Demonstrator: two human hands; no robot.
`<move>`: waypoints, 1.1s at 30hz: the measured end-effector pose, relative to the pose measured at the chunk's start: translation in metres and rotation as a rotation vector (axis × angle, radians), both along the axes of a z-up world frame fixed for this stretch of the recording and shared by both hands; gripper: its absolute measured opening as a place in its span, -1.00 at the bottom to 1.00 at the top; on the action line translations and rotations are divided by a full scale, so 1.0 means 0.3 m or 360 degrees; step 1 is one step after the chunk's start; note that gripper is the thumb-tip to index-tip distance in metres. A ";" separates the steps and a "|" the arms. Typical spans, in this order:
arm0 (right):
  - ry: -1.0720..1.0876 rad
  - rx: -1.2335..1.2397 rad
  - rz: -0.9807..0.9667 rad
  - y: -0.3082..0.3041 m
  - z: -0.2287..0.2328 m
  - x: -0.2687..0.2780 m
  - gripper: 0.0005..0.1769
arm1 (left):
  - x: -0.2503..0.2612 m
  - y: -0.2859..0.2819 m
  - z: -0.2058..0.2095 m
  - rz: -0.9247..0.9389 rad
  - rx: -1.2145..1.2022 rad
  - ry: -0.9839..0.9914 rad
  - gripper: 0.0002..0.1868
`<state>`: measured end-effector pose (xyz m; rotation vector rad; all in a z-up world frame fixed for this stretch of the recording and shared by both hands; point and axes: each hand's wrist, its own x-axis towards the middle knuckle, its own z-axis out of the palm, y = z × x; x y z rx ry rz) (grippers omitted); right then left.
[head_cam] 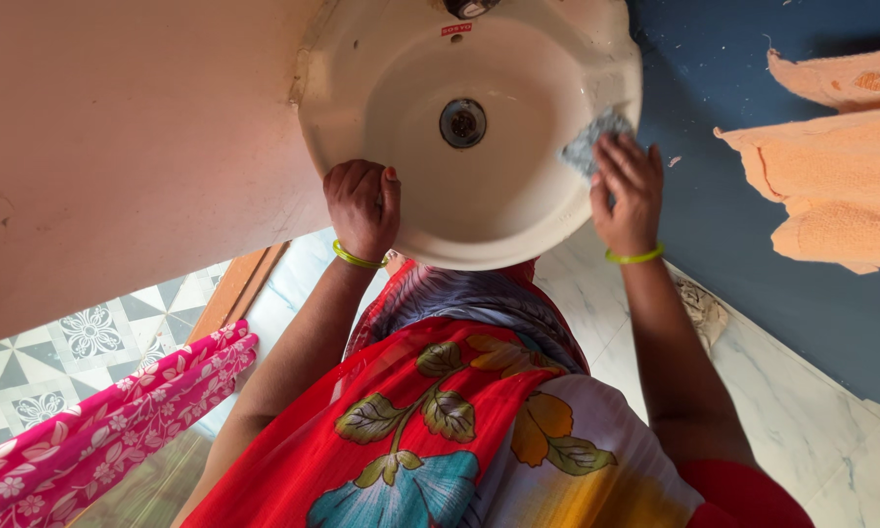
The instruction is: The person cleans a bathroom sink using a cloth, wiping the interior basin, the rim, and the wall surrounding the faucet.
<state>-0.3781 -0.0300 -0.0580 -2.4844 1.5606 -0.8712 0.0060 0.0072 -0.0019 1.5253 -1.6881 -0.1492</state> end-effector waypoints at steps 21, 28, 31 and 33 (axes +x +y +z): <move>-0.0049 0.0024 0.0495 0.150 -0.027 -0.082 -0.72 | -0.032 0.019 -0.075 0.0606 -0.0143 0.0060 -0.71; 0.0096 0.0218 0.0932 0.163 0.097 0.103 -0.74 | 0.000 0.022 -0.231 0.1049 0.0022 0.0809 -0.66; 0.0106 0.0267 0.1031 0.155 0.135 0.159 -0.70 | 0.011 0.026 -0.287 0.1023 -0.0062 0.0742 -0.70; 0.0107 0.0258 0.1078 0.153 0.131 0.158 -0.70 | 0.011 0.040 -0.312 0.1062 -0.0014 0.0783 -0.70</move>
